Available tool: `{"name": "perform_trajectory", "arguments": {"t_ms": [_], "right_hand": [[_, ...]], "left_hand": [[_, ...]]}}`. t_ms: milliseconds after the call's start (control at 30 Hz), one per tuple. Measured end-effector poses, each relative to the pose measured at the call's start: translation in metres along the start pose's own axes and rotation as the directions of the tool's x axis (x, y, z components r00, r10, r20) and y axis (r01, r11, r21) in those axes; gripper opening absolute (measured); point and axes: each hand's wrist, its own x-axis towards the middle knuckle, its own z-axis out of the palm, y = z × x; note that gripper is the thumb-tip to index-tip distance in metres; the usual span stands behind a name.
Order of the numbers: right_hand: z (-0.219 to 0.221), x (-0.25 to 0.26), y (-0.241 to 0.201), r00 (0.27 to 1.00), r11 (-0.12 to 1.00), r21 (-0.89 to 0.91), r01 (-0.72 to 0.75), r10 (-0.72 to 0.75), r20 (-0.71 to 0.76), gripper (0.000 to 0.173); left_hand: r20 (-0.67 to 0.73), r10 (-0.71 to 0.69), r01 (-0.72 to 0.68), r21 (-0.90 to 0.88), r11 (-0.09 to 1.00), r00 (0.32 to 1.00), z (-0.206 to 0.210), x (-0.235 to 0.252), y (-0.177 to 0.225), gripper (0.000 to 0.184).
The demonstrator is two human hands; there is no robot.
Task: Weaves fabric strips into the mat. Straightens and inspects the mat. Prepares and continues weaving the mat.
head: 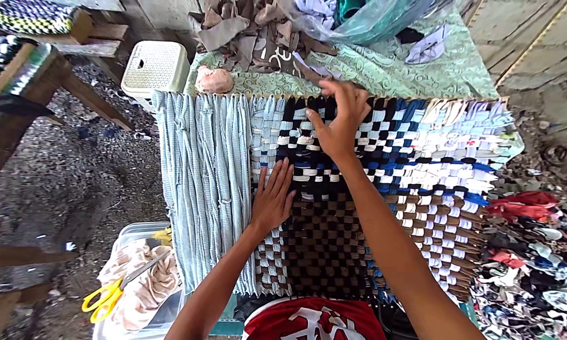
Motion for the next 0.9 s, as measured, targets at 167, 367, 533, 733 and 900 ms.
{"name": "perform_trajectory", "arguments": {"t_ms": [167, 367, 533, 733, 900], "right_hand": [[-0.001, 0.0, 0.001, 0.999, 0.995, 0.097, 0.008, -0.003, -0.048, 0.024], [0.014, 0.0, -0.002, 0.983, 0.997, 0.055, 0.049, -0.039, -0.181, 0.016], [0.018, 0.002, -0.002, 0.981, 0.999, -0.04, 0.025, -0.032, -0.192, 0.021], [0.012, -0.022, -0.002, 0.99, 0.98, -0.164, 0.116, -0.128, -0.062, 0.037], [-0.005, -0.072, 0.008, 0.976, 0.979, -0.131, 0.155, -0.131, 0.176, 0.055]], "left_hand": [[-0.005, -0.001, 0.001, 0.003, 1.0, 1.0, 0.005, -0.001, 0.0, 0.065], [-0.021, -0.015, 0.015, 0.002, 1.0, 1.0, 0.005, -0.001, 0.001, 0.064], [-0.013, -0.023, 0.023, 0.001, 1.0, 1.0, 0.005, -0.001, 0.001, 0.064], [-0.013, -0.022, 0.022, 0.007, 1.0, 1.0, 0.006, -0.002, 0.002, 0.063], [-0.002, -0.019, 0.019, 0.014, 1.0, 1.0, 0.007, -0.003, 0.002, 0.064]]}}
